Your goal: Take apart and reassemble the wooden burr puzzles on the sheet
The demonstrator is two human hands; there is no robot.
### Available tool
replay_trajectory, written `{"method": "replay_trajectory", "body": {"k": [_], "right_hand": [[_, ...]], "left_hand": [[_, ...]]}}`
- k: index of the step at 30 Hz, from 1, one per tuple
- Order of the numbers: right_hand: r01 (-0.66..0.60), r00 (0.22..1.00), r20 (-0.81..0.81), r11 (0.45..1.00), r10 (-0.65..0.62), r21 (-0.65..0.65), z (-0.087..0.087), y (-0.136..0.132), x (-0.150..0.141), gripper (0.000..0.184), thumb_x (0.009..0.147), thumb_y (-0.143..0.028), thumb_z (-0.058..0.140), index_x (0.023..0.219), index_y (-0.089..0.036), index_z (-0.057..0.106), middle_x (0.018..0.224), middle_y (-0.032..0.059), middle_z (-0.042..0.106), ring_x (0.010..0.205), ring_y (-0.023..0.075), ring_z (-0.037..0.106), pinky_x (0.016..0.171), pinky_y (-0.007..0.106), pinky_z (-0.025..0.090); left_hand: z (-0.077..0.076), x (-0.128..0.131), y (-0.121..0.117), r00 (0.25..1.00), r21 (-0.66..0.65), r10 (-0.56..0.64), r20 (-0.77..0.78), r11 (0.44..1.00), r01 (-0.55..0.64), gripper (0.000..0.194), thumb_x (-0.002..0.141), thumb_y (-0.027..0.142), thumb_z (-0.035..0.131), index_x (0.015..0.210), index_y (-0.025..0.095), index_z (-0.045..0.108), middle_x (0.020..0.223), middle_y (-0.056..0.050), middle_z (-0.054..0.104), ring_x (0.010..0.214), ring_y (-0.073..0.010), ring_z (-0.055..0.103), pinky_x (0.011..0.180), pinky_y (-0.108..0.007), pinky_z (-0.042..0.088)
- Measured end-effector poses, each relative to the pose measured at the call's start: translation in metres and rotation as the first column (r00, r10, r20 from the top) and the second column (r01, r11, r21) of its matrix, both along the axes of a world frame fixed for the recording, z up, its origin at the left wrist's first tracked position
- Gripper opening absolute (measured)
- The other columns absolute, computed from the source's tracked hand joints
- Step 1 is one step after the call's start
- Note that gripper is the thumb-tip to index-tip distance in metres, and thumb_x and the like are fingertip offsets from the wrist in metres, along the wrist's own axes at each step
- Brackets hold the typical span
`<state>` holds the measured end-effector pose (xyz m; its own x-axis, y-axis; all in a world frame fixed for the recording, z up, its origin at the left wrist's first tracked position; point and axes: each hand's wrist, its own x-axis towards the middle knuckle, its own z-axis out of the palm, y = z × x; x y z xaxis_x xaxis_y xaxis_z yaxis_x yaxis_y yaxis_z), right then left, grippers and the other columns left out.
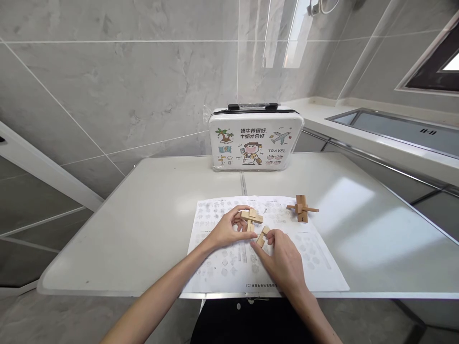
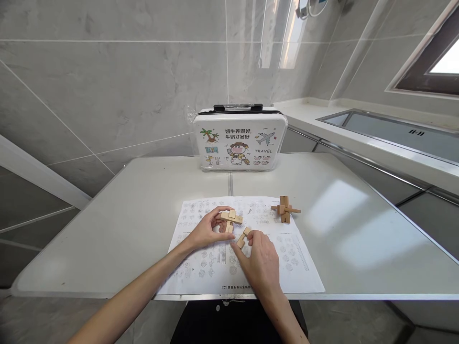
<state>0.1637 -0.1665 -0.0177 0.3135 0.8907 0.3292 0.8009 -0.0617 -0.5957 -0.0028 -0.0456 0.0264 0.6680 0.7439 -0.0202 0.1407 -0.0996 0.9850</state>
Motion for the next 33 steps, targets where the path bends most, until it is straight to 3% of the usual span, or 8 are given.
{"method": "replay_trajectory", "body": {"k": [5, 13, 20, 25, 33], "right_hand": [[-0.029, 0.999, 0.041, 0.999, 0.028, 0.014, 0.003, 0.002, 0.004, 0.035, 0.102, -0.056, 0.052, 0.09, -0.024, 0.056, 0.081, 0.0043, 0.064, 0.074, 0.0234, 0.063, 0.059, 0.032, 0.044], [-0.192, 0.98, 0.037, 0.98, 0.194, -0.057, 0.018, -0.006, 0.026, 0.034, 0.108, -0.049, 0.045, 0.122, -0.026, 0.066, 0.093, 0.0046, 0.073, 0.07, 0.0201, 0.07, 0.054, 0.03, 0.048], [-0.243, 0.967, 0.092, 0.968, 0.237, 0.057, 0.031, -0.004, 0.023, 0.036, 0.111, -0.042, 0.038, 0.13, -0.026, 0.065, 0.101, 0.0085, 0.073, 0.075, 0.0213, 0.071, 0.06, 0.032, 0.053], [-0.269, 0.962, 0.079, 0.953, 0.26, 0.14, 0.035, -0.002, 0.021, 0.029, 0.111, -0.033, 0.041, 0.126, -0.023, 0.063, 0.104, 0.0094, 0.072, 0.089, 0.0235, 0.072, 0.07, 0.033, 0.055], [-0.27, 0.963, 0.054, 0.945, 0.265, 0.185, 0.034, -0.005, 0.017, 0.025, 0.11, -0.027, 0.044, 0.127, -0.022, 0.062, 0.101, 0.0085, 0.073, 0.083, 0.0215, 0.071, 0.066, 0.031, 0.053]], "left_hand": [[-0.002, 0.001, -0.001, 1.0, 0.02, -0.006, -0.01, 1.0, 0.006, 0.078, 0.07, 0.044, 0.093, 0.136, 0.024, 0.057, 0.091, 0.0, 0.064, 0.076, -0.0149, 0.058, 0.08, -0.032, 0.049], [-0.001, 0.001, -0.005, 0.992, 0.136, 0.061, -0.114, 0.99, -0.045, 0.077, 0.071, 0.052, 0.091, 0.136, 0.027, 0.059, 0.099, -0.003, 0.067, 0.085, -0.02, 0.06, 0.078, -0.032, 0.048], [-0.002, 0.0, -0.006, 0.989, 0.253, 0.012, -0.151, 0.967, 0.027, 0.074, 0.073, 0.056, 0.087, 0.135, 0.027, 0.06, 0.082, 0.002, 0.058, 0.071, -0.0152, 0.05, 0.066, -0.028, 0.039], [-0.003, 0.0, -0.006, 0.992, 0.271, -0.029, -0.124, 0.961, 0.062, 0.074, 0.07, 0.053, 0.091, 0.132, 0.026, 0.062, 0.085, 0.001, 0.06, 0.074, -0.0157, 0.051, 0.068, -0.028, 0.041], [-0.007, 0.0, -0.004, 0.995, 0.381, -0.056, -0.082, 0.921, 0.083, 0.072, 0.065, 0.055, 0.093, 0.127, 0.027, 0.066, 0.105, -0.004, 0.061, 0.078, -0.0164, 0.049, 0.074, -0.031, 0.045]]}}
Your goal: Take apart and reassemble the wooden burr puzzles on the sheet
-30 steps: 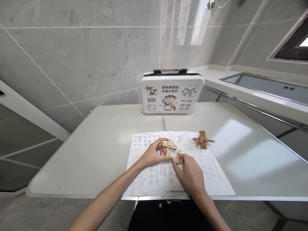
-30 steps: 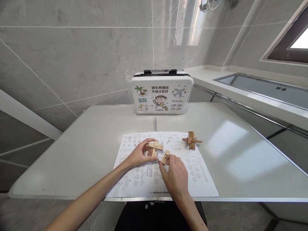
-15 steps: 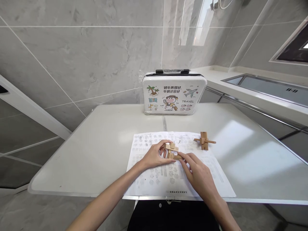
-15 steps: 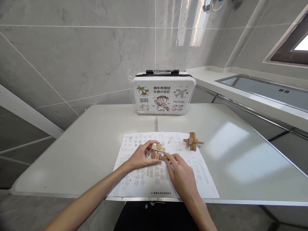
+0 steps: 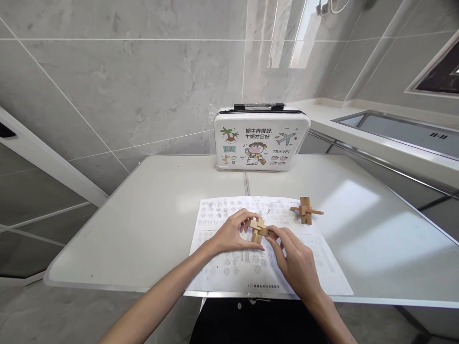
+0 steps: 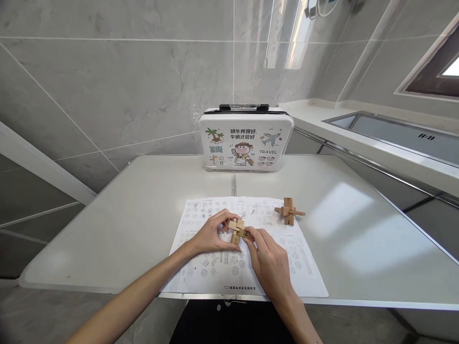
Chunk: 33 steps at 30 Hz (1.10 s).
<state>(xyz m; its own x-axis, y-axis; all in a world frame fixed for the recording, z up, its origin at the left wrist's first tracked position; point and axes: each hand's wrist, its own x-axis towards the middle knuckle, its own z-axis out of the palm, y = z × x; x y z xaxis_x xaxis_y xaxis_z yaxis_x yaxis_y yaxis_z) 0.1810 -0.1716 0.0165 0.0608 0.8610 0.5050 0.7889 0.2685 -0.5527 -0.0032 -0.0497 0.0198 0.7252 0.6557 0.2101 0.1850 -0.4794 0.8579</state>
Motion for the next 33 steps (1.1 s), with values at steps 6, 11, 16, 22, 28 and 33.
{"method": "replay_trajectory", "body": {"k": [6, 11, 16, 22, 28, 33], "right_hand": [[-0.028, 0.995, -0.099, 1.0, 0.028, -0.007, -0.001, -0.001, -0.008, 0.025, 0.108, -0.028, 0.048, 0.126, -0.023, 0.063, 0.099, 0.0075, 0.073, 0.083, 0.0211, 0.071, 0.066, 0.031, 0.054], [0.014, 0.967, -0.253, 0.995, -0.038, -0.095, -0.004, -0.002, -0.003, 0.027, 0.107, -0.041, 0.05, 0.121, -0.024, 0.067, 0.099, 0.0072, 0.073, 0.081, 0.0216, 0.069, 0.062, 0.031, 0.055], [0.01, 0.936, -0.342, 0.98, -0.079, -0.2, -0.009, 0.003, 0.002, 0.035, 0.104, -0.049, 0.054, 0.128, -0.025, 0.062, 0.101, 0.0072, 0.072, 0.081, 0.0222, 0.068, 0.059, 0.031, 0.054], [-0.157, 0.893, -0.45, 0.933, -0.006, -0.324, -0.01, 0.008, 0.005, 0.033, 0.105, -0.053, 0.05, 0.1, -0.023, 0.063, 0.082, 0.0035, 0.068, 0.073, 0.0212, 0.064, 0.065, 0.032, 0.048], [-0.363, 0.79, -0.608, 0.857, 0.076, -0.365, -0.013, 0.008, 0.009, 0.05, 0.105, -0.057, 0.045, 0.069, -0.023, 0.05, 0.064, 0.0005, 0.058, 0.064, 0.0183, 0.056, 0.067, 0.032, 0.043], [-0.453, 0.659, -0.75, 0.827, 0.059, -0.333, -0.018, 0.009, 0.001, 0.054, 0.103, -0.061, 0.044, 0.065, -0.024, 0.047, 0.057, -0.0006, 0.052, 0.056, 0.0172, 0.05, 0.063, 0.033, 0.041]], "left_hand": [[0.002, 0.0, -0.002, 0.999, -0.068, -0.051, -0.018, 0.996, 0.05, 0.071, 0.069, 0.054, 0.092, 0.129, 0.026, 0.066, 0.107, -0.006, 0.067, 0.077, -0.0164, 0.056, 0.07, -0.03, 0.046], [0.004, 0.001, -0.004, 1.0, -0.19, -0.025, 0.018, 0.981, 0.028, 0.074, 0.065, 0.049, 0.094, 0.129, 0.023, 0.065, 0.11, -0.006, 0.071, 0.081, -0.017, 0.063, 0.074, -0.032, 0.051], [0.006, 0.001, -0.004, 0.992, -0.374, 0.007, 0.129, 0.926, 0.042, 0.079, 0.064, 0.039, 0.097, 0.132, 0.022, 0.061, 0.111, -0.009, 0.071, 0.078, -0.0156, 0.066, 0.082, -0.035, 0.055], [0.002, -0.001, -0.001, 0.977, -0.439, -0.051, 0.207, 0.888, 0.139, 0.08, 0.062, 0.027, 0.099, 0.133, 0.023, 0.063, 0.121, -0.011, 0.068, 0.11, -0.0261, 0.068, 0.102, -0.043, 0.052], [-0.004, -0.001, 0.001, 0.947, -0.498, -0.143, 0.289, 0.822, 0.276, 0.083, 0.066, 0.02, 0.097, 0.141, 0.025, 0.063, 0.13, -0.012, 0.068, 0.127, -0.0288, 0.063, 0.117, -0.047, 0.042], [-0.003, -0.002, 0.001, 0.929, -0.54, -0.179, 0.323, 0.772, 0.336, 0.082, 0.069, 0.019, 0.096, 0.144, 0.025, 0.062, 0.141, -0.014, 0.065, 0.138, -0.032, 0.056, 0.122, -0.05, 0.037]]}}
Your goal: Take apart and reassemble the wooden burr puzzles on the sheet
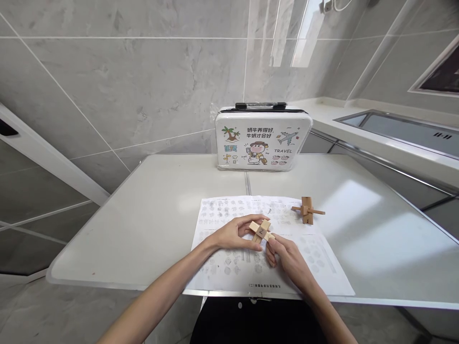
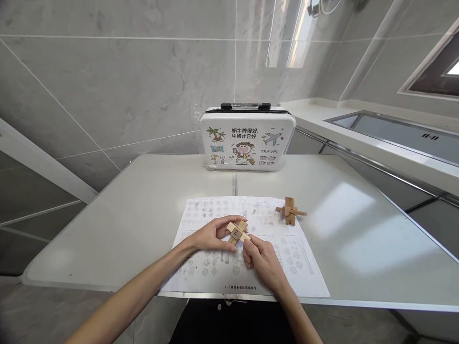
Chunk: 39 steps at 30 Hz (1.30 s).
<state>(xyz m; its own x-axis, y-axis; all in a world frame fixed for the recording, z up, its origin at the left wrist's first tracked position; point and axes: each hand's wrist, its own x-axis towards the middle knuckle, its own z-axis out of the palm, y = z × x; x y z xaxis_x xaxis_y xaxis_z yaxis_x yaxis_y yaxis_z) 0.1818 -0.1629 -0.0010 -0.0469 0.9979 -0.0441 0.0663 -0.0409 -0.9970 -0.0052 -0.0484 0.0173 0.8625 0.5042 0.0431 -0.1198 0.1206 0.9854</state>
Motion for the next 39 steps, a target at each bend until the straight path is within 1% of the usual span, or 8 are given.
{"method": "replay_trajectory", "body": {"k": [4, 10, 13, 16, 19, 25, 36, 39], "right_hand": [[-0.01, 0.996, -0.092, 0.999, 0.006, -0.041, 0.001, 0.001, -0.003, 0.054, 0.103, -0.063, 0.044, 0.065, -0.024, 0.045, 0.057, -0.001, 0.051, 0.054, 0.0166, 0.048, 0.061, 0.033, 0.041], [-0.024, 0.999, 0.041, 0.998, 0.026, -0.055, 0.012, 0.005, 0.001, 0.055, 0.102, -0.066, 0.047, 0.071, -0.021, 0.055, 0.062, -0.0001, 0.056, 0.058, 0.0163, 0.051, 0.064, 0.032, 0.041], [0.003, 0.99, -0.138, 0.988, -0.024, -0.155, 0.014, 0.011, 0.003, 0.055, 0.099, -0.069, 0.052, 0.075, -0.02, 0.059, 0.064, -0.0001, 0.057, 0.056, 0.0153, 0.051, 0.059, 0.031, 0.042], [0.036, 0.896, -0.414, 0.955, -0.161, -0.295, 0.008, 0.024, 0.008, 0.047, 0.095, -0.065, 0.063, 0.085, -0.019, 0.064, 0.069, -0.0013, 0.056, 0.052, 0.0115, 0.046, 0.05, 0.026, 0.038], [0.042, 0.732, -0.62, 0.927, -0.282, -0.372, -0.003, 0.041, 0.021, 0.036, 0.089, -0.052, 0.076, 0.087, -0.019, 0.063, 0.068, -0.0035, 0.053, 0.05, 0.0084, 0.041, 0.042, 0.021, 0.034], [0.062, 0.51, -0.765, 0.904, -0.393, -0.423, -0.019, 0.078, 0.046, 0.015, 0.097, -0.027, 0.066, 0.088, -0.021, 0.055, 0.069, -0.0032, 0.05, 0.052, 0.0087, 0.044, 0.039, 0.016, 0.041], [0.175, 0.464, -0.795, 0.92, -0.391, -0.351, -0.027, 0.1, 0.052, 0.017, 0.099, -0.03, 0.065, 0.091, -0.023, 0.052, 0.073, -0.0037, 0.049, 0.054, 0.0101, 0.049, 0.04, 0.018, 0.048], [0.179, 0.391, -0.831, 0.918, -0.396, -0.353, -0.027, 0.098, 0.051, 0.013, 0.101, -0.029, 0.061, 0.093, -0.022, 0.054, 0.074, -0.0027, 0.05, 0.055, 0.0097, 0.05, 0.041, 0.017, 0.048]], "left_hand": [[0.001, -0.001, 0.0, 1.0, -0.001, -0.016, -0.002, 1.0, 0.016, 0.082, 0.072, 0.02, 0.094, 0.147, 0.026, 0.06, 0.145, -0.014, 0.063, 0.143, -0.032, 0.052, 0.124, -0.051, 0.034], [0.0, 0.0, 0.002, 1.0, 0.08, 0.009, -0.028, 0.997, -0.007, 0.073, 0.075, 0.025, 0.092, 0.142, 0.027, 0.064, 0.139, -0.013, 0.065, 0.127, -0.0278, 0.063, 0.117, -0.048, 0.042], [-0.002, 0.002, 0.004, 0.995, 0.067, 0.081, -0.051, 0.995, -0.077, 0.081, 0.078, 0.027, 0.091, 0.15, 0.032, 0.055, 0.147, -0.014, 0.057, 0.112, -0.0226, 0.068, 0.106, -0.044, 0.051], [-0.004, 0.002, 0.007, 0.981, 0.047, 0.191, -0.045, 0.981, -0.189, 0.078, 0.085, 0.033, 0.085, 0.154, 0.037, 0.048, 0.158, -0.014, 0.046, 0.105, -0.0195, 0.069, 0.094, -0.039, 0.055], [-0.006, 0.001, 0.01, 0.959, 0.049, 0.281, -0.031, 0.959, -0.28, 0.063, 0.089, 0.038, 0.08, 0.146, 0.032, 0.055, 0.155, -0.015, 0.049, 0.102, -0.0181, 0.068, 0.091, -0.037, 0.054], [-0.006, 0.001, 0.012, 0.943, 0.052, 0.326, -0.067, 0.945, -0.323, 0.055, 0.086, 0.043, 0.082, 0.134, 0.022, 0.062, 0.139, -0.016, 0.06, 0.089, -0.0134, 0.065, 0.088, -0.033, 0.052], [-0.005, 0.001, 0.013, 0.942, 0.062, 0.326, -0.08, 0.945, -0.321, 0.051, 0.087, 0.046, 0.08, 0.127, 0.021, 0.064, 0.132, -0.014, 0.063, 0.085, -0.0133, 0.064, 0.085, -0.033, 0.052], [-0.004, 0.001, 0.013, 0.942, 0.062, 0.323, -0.086, 0.946, -0.319, 0.051, 0.086, 0.047, 0.08, 0.126, 0.02, 0.065, 0.132, -0.014, 0.063, 0.085, -0.0133, 0.064, 0.084, -0.032, 0.052]]}}
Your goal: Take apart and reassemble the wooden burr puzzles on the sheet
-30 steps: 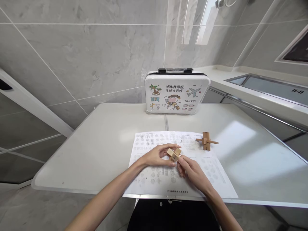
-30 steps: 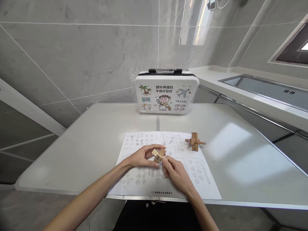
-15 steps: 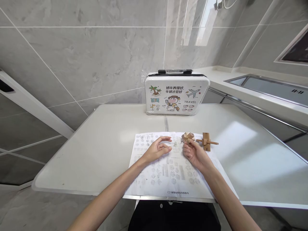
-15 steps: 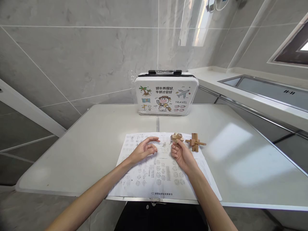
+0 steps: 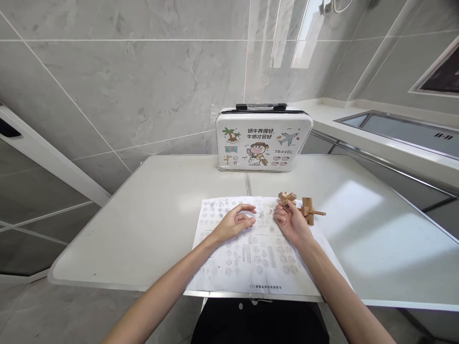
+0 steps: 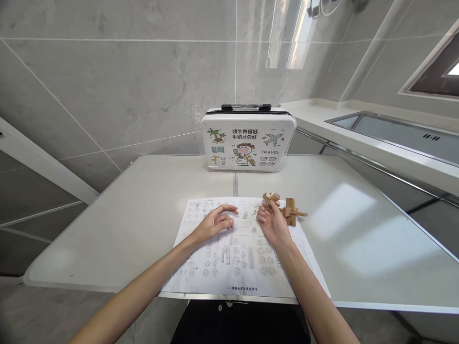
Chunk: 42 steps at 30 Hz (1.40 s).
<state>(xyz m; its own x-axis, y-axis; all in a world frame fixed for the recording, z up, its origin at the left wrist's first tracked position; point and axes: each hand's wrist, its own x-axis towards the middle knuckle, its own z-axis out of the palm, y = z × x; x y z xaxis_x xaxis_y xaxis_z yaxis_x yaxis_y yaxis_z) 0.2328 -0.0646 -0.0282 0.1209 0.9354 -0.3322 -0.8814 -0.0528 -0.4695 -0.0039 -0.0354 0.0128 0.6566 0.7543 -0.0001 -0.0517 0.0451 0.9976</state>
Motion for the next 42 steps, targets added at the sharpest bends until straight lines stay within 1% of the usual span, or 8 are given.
{"method": "replay_trajectory", "body": {"k": [10, 17, 25, 31, 34, 38, 40, 42], "right_hand": [[0.042, 0.992, -0.117, 0.999, -0.039, 0.03, 0.004, -0.001, 0.0, 0.019, 0.108, -0.028, 0.04, 0.094, -0.023, 0.052, 0.074, -0.0017, 0.048, 0.054, 0.0102, 0.045, 0.04, 0.016, 0.046], [0.024, 0.999, -0.027, 0.997, -0.022, 0.078, 0.005, 0.002, 0.0, 0.017, 0.106, -0.034, 0.05, 0.092, -0.025, 0.05, 0.073, -0.0036, 0.044, 0.052, 0.0103, 0.043, 0.04, 0.017, 0.045], [0.048, 0.994, -0.099, 0.997, -0.041, 0.068, 0.007, 0.004, 0.001, 0.02, 0.109, -0.033, 0.044, 0.093, -0.023, 0.051, 0.073, -0.0041, 0.043, 0.051, 0.0087, 0.042, 0.04, 0.015, 0.044], [0.033, 0.999, -0.014, 0.997, -0.032, 0.073, 0.01, 0.003, -0.003, 0.021, 0.106, -0.038, 0.052, 0.091, -0.024, 0.051, 0.071, -0.0048, 0.042, 0.051, 0.0094, 0.042, 0.04, 0.016, 0.044], [-0.023, 0.996, 0.084, 0.996, 0.016, 0.091, 0.011, 0.002, -0.01, 0.024, 0.1, -0.04, 0.064, 0.088, -0.024, 0.052, 0.069, -0.0057, 0.042, 0.051, 0.0092, 0.042, 0.04, 0.017, 0.043], [-0.098, 0.931, 0.361, 0.99, 0.055, 0.1, 0.013, -0.001, -0.024, 0.032, 0.087, -0.045, 0.078, 0.086, -0.022, 0.057, 0.071, -0.0051, 0.049, 0.053, 0.0091, 0.046, 0.041, 0.019, 0.038], [-0.118, 0.833, 0.551, 0.988, 0.045, 0.099, 0.015, -0.004, -0.031, 0.035, 0.086, -0.051, 0.078, 0.085, -0.022, 0.058, 0.071, -0.0042, 0.054, 0.053, 0.01, 0.047, 0.042, 0.021, 0.035], [-0.136, 0.675, 0.738, 0.985, 0.015, 0.105, 0.016, -0.007, -0.036, 0.038, 0.089, -0.056, 0.073, 0.083, -0.022, 0.058, 0.069, -0.0039, 0.055, 0.052, 0.011, 0.047, 0.046, 0.024, 0.035]], "left_hand": [[-0.001, -0.001, 0.001, 1.0, 0.002, -0.02, -0.002, 1.0, 0.02, 0.049, 0.088, 0.046, 0.079, 0.126, 0.019, 0.064, 0.13, -0.014, 0.064, 0.086, -0.0135, 0.063, 0.083, -0.032, 0.052], [0.0, 0.0, 0.001, 1.0, 0.014, -0.019, -0.011, 1.0, 0.019, 0.05, 0.086, 0.047, 0.08, 0.125, 0.019, 0.066, 0.126, -0.014, 0.066, 0.084, -0.0138, 0.064, 0.08, -0.031, 0.052], [0.0, 0.0, 0.0, 0.999, 0.02, -0.03, -0.014, 0.999, 0.03, 0.048, 0.088, 0.044, 0.078, 0.126, 0.018, 0.065, 0.124, -0.013, 0.066, 0.084, -0.0132, 0.063, 0.08, -0.03, 0.051], [-0.001, 0.0, 0.001, 0.999, 0.033, -0.036, -0.017, 0.999, 0.037, 0.048, 0.088, 0.044, 0.078, 0.126, 0.018, 0.065, 0.123, -0.013, 0.066, 0.083, -0.0135, 0.062, 0.082, -0.032, 0.053], [-0.002, 0.0, 0.002, 0.999, 0.041, -0.038, -0.01, 0.998, 0.039, 0.046, 0.089, 0.043, 0.078, 0.126, 0.018, 0.066, 0.121, -0.013, 0.067, 0.083, -0.0134, 0.062, 0.081, -0.033, 0.052], [-0.001, 0.001, 0.001, 0.999, 0.032, -0.039, -0.012, 0.999, 0.039, 0.046, 0.088, 0.046, 0.079, 0.122, 0.018, 0.068, 0.114, -0.012, 0.069, 0.081, -0.0129, 0.061, 0.078, -0.03, 0.051], [-0.001, 0.002, 0.0, 0.999, 0.019, -0.032, -0.011, 0.999, 0.032, 0.046, 0.087, 0.048, 0.079, 0.119, 0.016, 0.069, 0.109, -0.011, 0.07, 0.082, -0.0137, 0.062, 0.079, -0.03, 0.051], [0.0, 0.003, 0.0, 1.0, 0.013, -0.018, -0.018, 1.0, 0.019, 0.046, 0.086, 0.049, 0.08, 0.117, 0.015, 0.07, 0.102, -0.01, 0.07, 0.083, -0.0149, 0.064, 0.08, -0.031, 0.051]]}}
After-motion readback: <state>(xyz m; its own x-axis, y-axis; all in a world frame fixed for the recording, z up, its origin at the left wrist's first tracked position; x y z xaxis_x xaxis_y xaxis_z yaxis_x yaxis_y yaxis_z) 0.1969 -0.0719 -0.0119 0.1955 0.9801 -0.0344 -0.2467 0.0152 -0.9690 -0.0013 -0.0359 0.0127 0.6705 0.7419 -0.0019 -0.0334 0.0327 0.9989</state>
